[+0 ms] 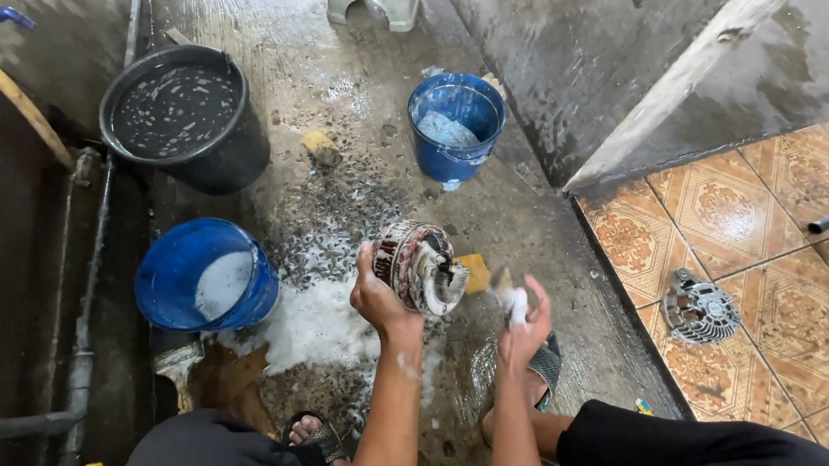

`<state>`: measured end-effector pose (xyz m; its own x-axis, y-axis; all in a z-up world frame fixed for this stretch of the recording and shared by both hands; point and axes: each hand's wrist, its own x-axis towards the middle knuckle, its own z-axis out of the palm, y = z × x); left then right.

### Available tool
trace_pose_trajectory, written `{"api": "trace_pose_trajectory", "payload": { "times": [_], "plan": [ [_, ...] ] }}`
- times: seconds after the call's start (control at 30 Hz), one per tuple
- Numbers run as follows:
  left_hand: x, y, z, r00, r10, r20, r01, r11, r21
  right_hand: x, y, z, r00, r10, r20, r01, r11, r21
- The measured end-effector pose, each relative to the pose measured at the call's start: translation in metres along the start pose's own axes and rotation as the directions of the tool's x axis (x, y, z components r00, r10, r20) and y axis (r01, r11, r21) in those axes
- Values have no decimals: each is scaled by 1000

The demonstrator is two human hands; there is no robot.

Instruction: A person is sitting on the floor scrubbing a dirty alternator component with a brush and soapy water.

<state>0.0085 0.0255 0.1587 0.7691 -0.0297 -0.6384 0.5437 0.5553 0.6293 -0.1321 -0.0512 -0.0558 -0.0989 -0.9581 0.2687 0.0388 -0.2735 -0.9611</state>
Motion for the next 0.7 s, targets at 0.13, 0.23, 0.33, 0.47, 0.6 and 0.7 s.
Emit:
{"api": "trace_pose_trajectory", "payload": {
  "times": [0.13, 0.23, 0.33, 0.47, 0.6, 0.7],
  "plan": [
    [25, -18, -8, 997, 13, 77, -13, 1000, -4, 0, -60, 27, 980, -50, 191, 4, 973, 231],
    [20, -18, -13, 994, -64, 85, 65, 998, -9, -1, -41, 24, 969, -134, 207, 89, 973, 215],
    [10, -9, -6, 995, -68, 78, 68, 998, -6, 8, -25, 4, 979, -106, 175, 74, 981, 182],
    [16, -15, -7, 994, -56, 96, 62, 996, -65, 10, -29, -2, 999, -27, 29, 23, 993, 117],
    [37, -36, -25, 998, -29, 51, 32, 998, -53, 1, -52, 16, 979, -126, 159, 93, 975, 203],
    [-2, -15, -8, 998, -27, 58, 31, 997, -70, -8, -55, 22, 990, -74, 121, 49, 979, 197]
  ]
}}
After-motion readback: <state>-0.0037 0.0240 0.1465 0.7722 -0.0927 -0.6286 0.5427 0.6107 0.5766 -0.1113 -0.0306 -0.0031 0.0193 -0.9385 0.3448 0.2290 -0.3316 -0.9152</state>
